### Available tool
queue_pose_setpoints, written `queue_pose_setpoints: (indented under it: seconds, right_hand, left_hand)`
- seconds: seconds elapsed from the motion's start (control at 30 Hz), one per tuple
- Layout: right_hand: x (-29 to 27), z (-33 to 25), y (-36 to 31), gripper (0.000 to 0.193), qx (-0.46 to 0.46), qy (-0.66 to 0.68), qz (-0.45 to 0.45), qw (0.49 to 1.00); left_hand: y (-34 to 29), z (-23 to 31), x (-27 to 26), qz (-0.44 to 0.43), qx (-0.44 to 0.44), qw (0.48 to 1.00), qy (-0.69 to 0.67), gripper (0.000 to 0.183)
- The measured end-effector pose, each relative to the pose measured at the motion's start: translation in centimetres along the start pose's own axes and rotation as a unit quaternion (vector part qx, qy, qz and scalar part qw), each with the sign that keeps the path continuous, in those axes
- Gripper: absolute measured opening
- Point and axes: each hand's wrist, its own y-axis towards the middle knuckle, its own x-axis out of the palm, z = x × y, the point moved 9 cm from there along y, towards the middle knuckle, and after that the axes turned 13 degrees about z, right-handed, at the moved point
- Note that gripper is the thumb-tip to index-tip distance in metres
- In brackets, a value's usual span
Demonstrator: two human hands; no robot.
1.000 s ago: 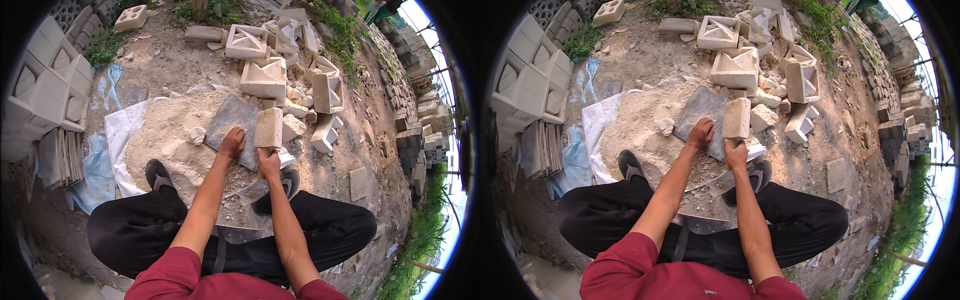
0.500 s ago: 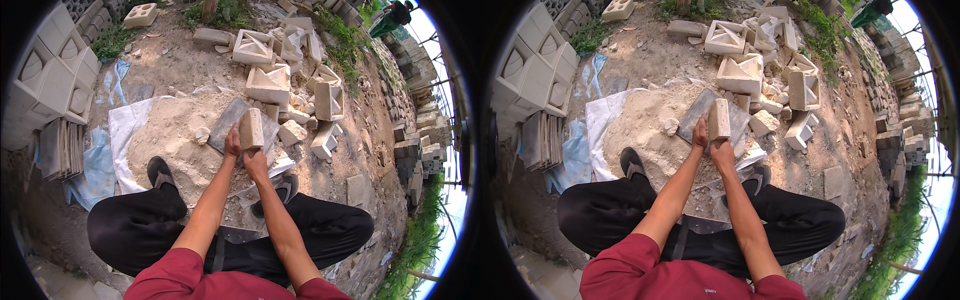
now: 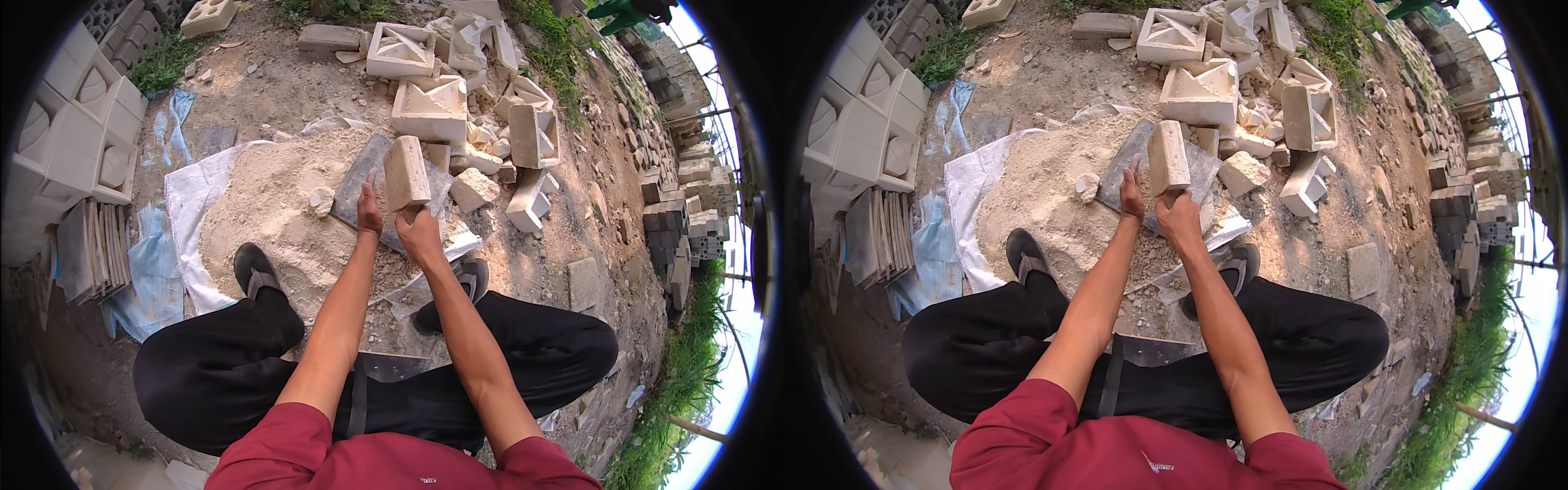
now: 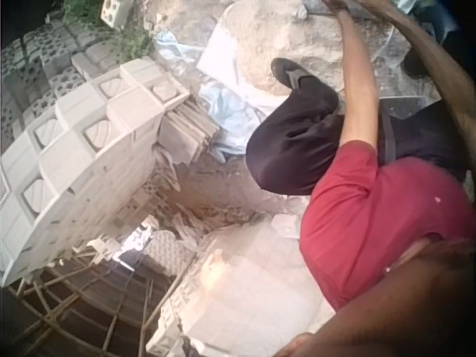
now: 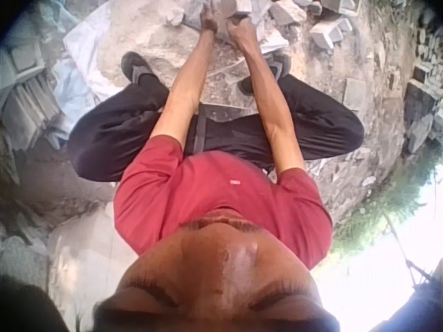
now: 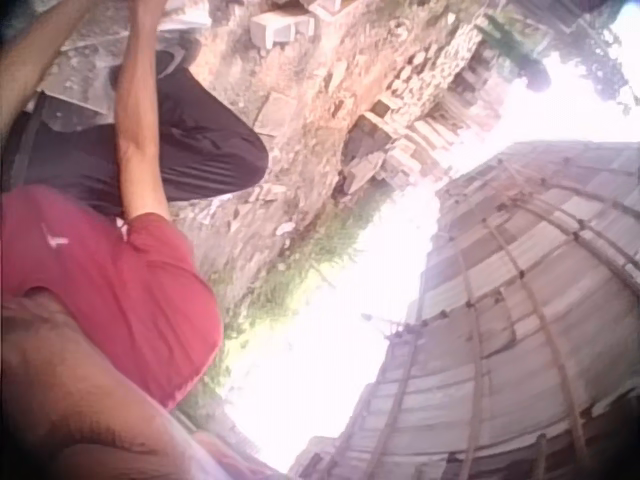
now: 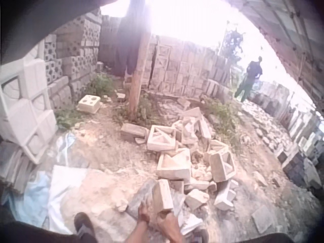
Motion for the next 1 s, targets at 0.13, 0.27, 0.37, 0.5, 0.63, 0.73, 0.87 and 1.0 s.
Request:
queue_pose_setpoints:
  seconds: [0.13, 0.27, 0.37, 0.5, 0.63, 0.73, 0.87, 1.0]
  right_hand:
    - [1.1, 1.2, -1.0, 0.055, 0.009, -0.005, 0.01, 1.0]
    - [0.9, 1.2, -0.5, 0.055, 0.006, -0.012, 0.001, 1.0]
    - [0.7, 0.5, 0.3, 0.054, 0.001, -0.027, -0.017, 1.0]
    - [1.1, -0.4, -1.3, 0.054, 0.015, 0.001, 0.011, 1.0]
    - [1.7, 1.1, 0.2, 0.056, 0.03, -0.041, -0.002, 0.999]
    - [0.7, 0.9, 0.5, 0.056, 0.026, -0.011, -0.009, 1.0]
    - [-1.4, 4.3, 1.0, 0.056, 0.074, 0.028, 0.044, 0.996]
    - [-1.9, 5.8, -0.1, 0.055, 0.087, 0.035, 0.076, 0.993]
  left_hand:
    - [0.3, -0.6, 0.8, -0.018, -0.011, 0.999, -0.05, 0.074]
    - [0.1, -0.7, 1.3, -0.047, -0.02, 0.996, -0.068, 0.077]
    - [-0.4, -0.9, 1.0, -0.028, -0.026, 0.997, -0.071, 0.078]
    - [-0.2, -0.8, 0.1, 0.041, -0.044, 0.991, -0.123, 0.078]
    - [-0.1, 0.1, -0.3, 0.104, -0.009, 0.986, -0.129, 0.077]
    - [-1.7, 1.3, -1.3, 0.035, 0.107, 0.984, 0.139, 0.067]
    - [-4.6, 2.0, 2.2, -0.068, 0.268, 0.843, 0.461, 0.057]
    - [-4.3, 1.5, 3.0, -0.041, 0.306, 0.746, 0.59, 0.059]
